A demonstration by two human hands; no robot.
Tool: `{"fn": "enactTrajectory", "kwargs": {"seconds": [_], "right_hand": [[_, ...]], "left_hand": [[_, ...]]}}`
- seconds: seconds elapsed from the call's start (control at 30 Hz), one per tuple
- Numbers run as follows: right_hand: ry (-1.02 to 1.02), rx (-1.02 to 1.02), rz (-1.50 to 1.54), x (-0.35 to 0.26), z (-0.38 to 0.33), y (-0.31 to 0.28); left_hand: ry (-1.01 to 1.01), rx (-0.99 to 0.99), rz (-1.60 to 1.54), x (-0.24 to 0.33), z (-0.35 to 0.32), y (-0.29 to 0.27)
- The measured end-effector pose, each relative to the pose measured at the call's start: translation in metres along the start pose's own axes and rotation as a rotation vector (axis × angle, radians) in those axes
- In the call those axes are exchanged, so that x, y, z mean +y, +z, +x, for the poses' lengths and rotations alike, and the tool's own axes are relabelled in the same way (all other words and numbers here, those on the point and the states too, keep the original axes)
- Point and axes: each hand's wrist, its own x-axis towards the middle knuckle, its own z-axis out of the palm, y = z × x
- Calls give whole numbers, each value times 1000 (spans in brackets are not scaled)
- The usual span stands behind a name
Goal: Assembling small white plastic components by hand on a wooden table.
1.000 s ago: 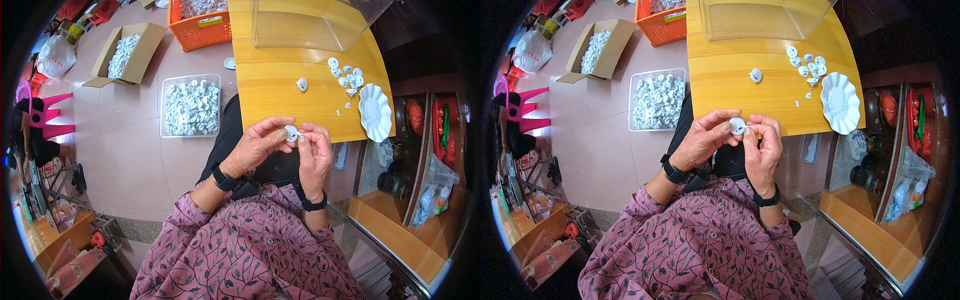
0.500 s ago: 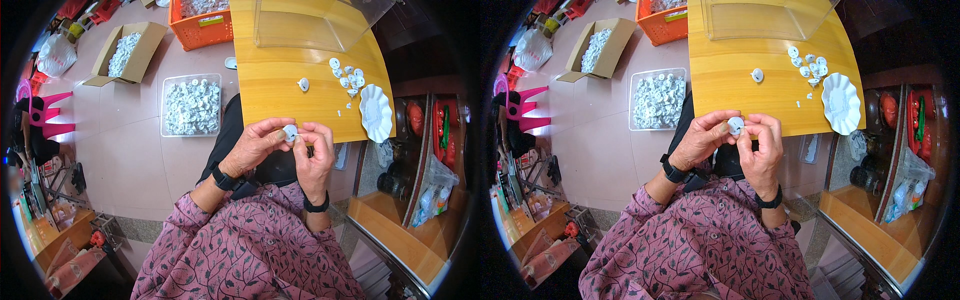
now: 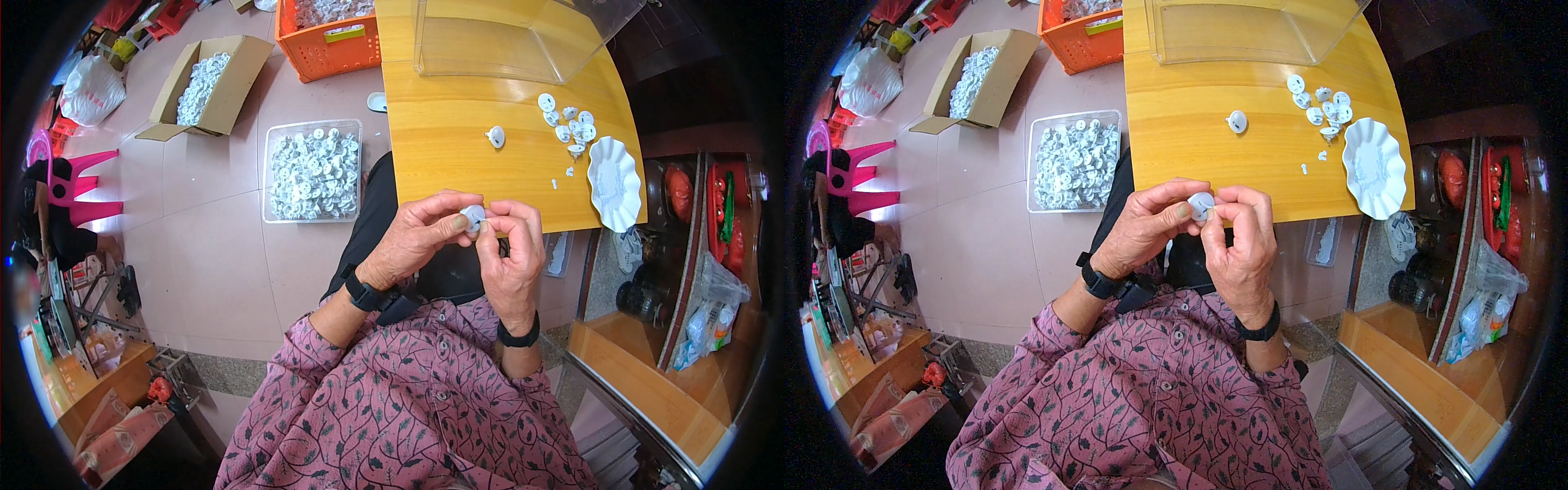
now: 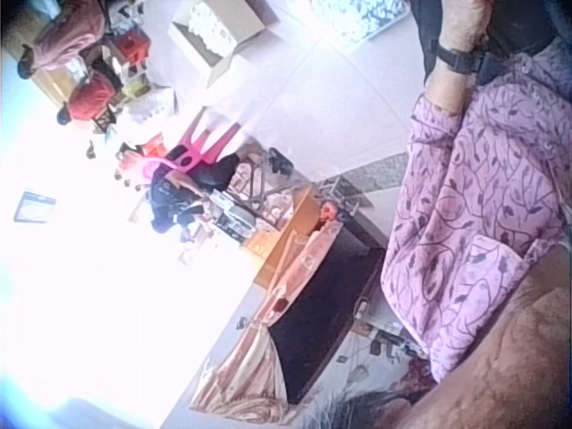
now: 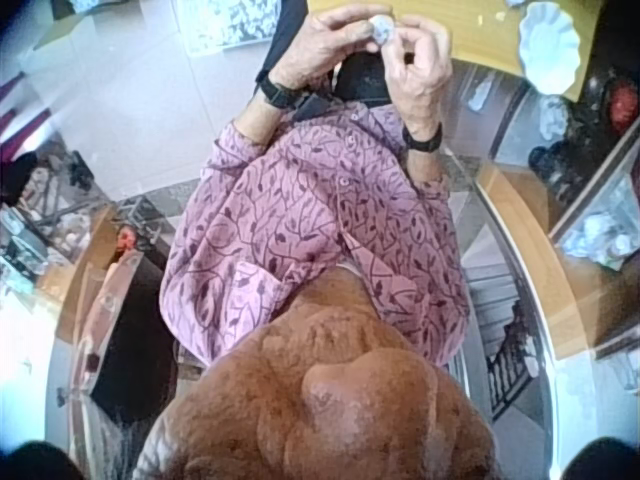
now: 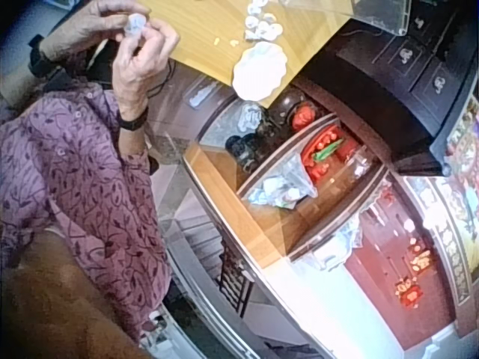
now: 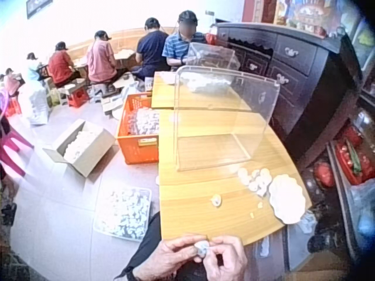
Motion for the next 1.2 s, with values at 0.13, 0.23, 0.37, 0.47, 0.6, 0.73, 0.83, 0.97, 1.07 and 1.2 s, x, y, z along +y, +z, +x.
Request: {"fn": "enactTrajectory", "kwargs": {"seconds": [0.13, 0.23, 0.37, 0.47, 0.6, 0.73, 0.83, 0.97, 1.07, 1.2], "right_hand": [[-36, -10, -4, 1, 0, 0], [-58, -11, -16, 0, 1, 1], [-76, -16, -30, 0, 1, 1], [-95, -18, -44, -1, 2, 1], [-132, -37, -75, -2, 3, 2], [-120, -55, -84, -3, 4, 2], [-131, -54, -84, -1, 4, 3], [-122, -59, -82, -1, 3, 5], [-125, -70, -67, 0, 2, 5], [-95, -65, -24, 0, 2, 5]], "left_hand": [[-9, 8, 33, 4, -1, 2], [27, 10, 70, 3, -1, 2], [68, 1, 118, 2, -1, 1], [88, 1, 165, 2, -1, -1], [128, 10, 258, 2, -1, -1], [128, 12, 258, 2, -2, -1], [82, 36, 236, 3, -3, -2], [81, 37, 251, 3, -5, -4], [92, 35, 276, 4, -5, -3], [127, 34, 345, 7, -4, 0]]}}
